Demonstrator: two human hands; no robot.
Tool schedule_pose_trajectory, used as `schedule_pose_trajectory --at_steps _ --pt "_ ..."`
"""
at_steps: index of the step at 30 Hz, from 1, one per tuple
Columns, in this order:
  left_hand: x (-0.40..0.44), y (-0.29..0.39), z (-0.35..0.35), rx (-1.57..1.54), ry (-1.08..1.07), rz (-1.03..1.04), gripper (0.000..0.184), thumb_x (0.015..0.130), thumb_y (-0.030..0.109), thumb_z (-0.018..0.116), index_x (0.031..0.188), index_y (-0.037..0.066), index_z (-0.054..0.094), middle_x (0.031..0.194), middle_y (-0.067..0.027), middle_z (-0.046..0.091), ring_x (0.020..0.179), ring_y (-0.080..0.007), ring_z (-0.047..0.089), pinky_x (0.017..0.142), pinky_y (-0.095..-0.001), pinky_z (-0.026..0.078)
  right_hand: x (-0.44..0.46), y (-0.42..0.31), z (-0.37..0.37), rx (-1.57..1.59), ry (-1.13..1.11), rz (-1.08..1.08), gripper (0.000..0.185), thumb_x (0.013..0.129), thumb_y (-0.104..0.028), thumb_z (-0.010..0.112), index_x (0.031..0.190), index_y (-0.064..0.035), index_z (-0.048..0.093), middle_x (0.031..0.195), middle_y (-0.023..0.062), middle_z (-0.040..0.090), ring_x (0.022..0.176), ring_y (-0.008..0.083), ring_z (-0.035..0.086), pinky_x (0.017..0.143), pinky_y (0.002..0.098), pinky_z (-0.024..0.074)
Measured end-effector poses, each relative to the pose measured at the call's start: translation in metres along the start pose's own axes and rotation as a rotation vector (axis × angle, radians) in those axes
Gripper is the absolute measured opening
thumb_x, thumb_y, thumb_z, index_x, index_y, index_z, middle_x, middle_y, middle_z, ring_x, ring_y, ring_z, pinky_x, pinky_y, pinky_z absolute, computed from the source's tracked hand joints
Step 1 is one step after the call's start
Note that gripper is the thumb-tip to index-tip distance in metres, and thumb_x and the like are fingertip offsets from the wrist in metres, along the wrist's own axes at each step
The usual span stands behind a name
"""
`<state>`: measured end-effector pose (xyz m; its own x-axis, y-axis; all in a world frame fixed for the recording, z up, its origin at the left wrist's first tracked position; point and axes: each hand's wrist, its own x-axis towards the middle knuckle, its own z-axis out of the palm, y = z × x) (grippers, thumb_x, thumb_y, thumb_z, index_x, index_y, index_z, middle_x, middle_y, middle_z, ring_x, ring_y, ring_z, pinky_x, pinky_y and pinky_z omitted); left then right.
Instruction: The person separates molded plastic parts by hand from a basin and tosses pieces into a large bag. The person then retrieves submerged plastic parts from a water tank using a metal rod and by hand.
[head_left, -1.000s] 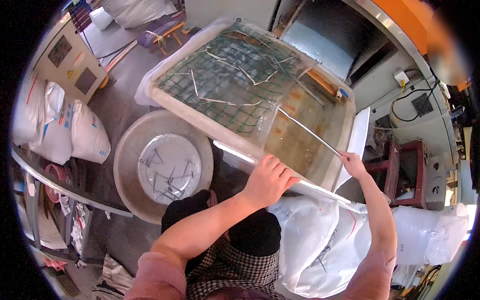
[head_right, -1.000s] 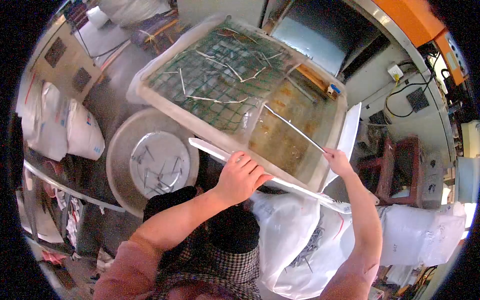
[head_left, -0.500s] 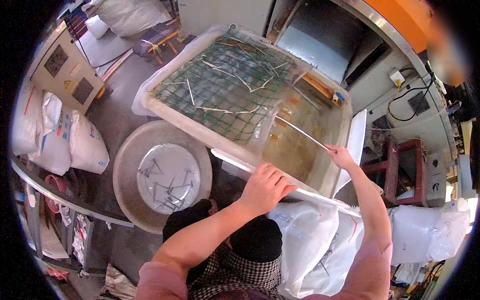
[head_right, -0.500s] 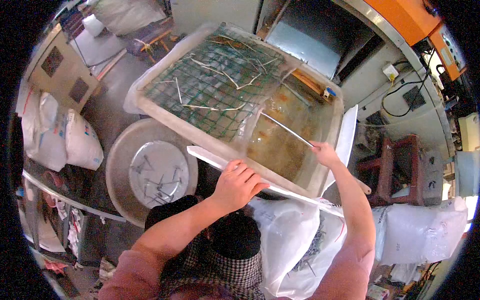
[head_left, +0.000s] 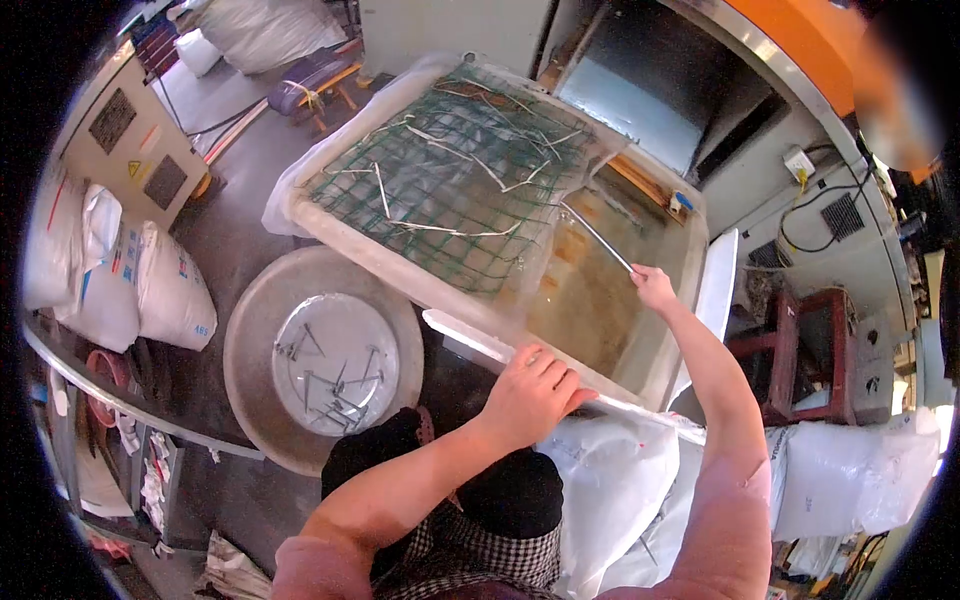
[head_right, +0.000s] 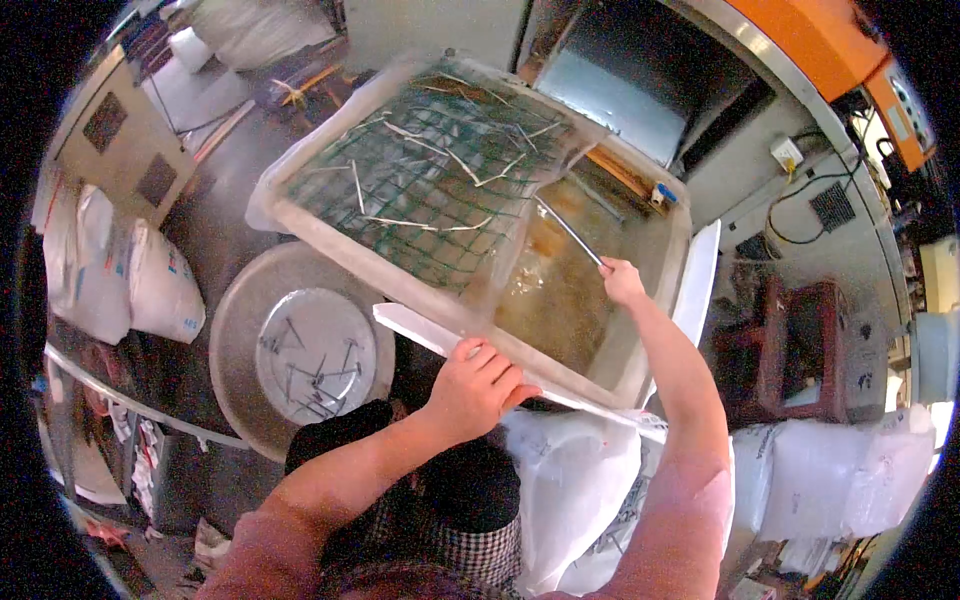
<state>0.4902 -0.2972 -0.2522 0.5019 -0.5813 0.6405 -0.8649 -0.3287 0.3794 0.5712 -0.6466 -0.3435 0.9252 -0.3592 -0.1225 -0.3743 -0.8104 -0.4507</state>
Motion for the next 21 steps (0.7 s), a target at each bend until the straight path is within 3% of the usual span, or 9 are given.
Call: schedule_pose_trajectory --at_steps 9,12,21 --pt "0.0 -0.003 0.0 -0.054 -0.056 -0.017 0.025 0.075 0.03 0.067 0.074 0.007 0.057 0.073 -0.0046 0.055 0.076 -0.0206 0.054 0.083 -0.0369 0.041 0.083 -0.032 0.033 -0.076 -0.062 -0.031 0.031 0.088 -0.021 0.057 0.116 -0.0086 0.06 0.099 0.018 0.065 0.09 0.0254 0.063 0.08 0.0324 0.0472" --pt "0.002 -0.002 0.001 -0.065 -0.055 -0.02 0.026 0.081 0.03 0.061 0.073 0.005 0.057 0.071 -0.0063 0.053 0.076 -0.0221 0.054 0.086 -0.0372 0.04 0.096 -0.041 0.043 -0.042 -0.057 -0.013 0.031 0.088 -0.021 0.057 0.117 -0.0091 0.059 0.099 0.0183 0.065 0.088 0.026 0.063 0.079 0.0328 0.047" --pt "0.003 -0.005 0.0 -0.057 -0.009 0.002 0.024 0.076 0.028 0.066 0.071 0.007 0.056 0.07 -0.0052 0.053 0.074 -0.0218 0.054 0.081 -0.0361 0.041 0.027 -0.008 -0.005 -0.119 -0.063 -0.125 0.033 0.087 -0.017 0.055 0.119 -0.01 0.058 0.098 0.0178 0.065 0.086 0.0262 0.063 0.079 0.033 0.0472"
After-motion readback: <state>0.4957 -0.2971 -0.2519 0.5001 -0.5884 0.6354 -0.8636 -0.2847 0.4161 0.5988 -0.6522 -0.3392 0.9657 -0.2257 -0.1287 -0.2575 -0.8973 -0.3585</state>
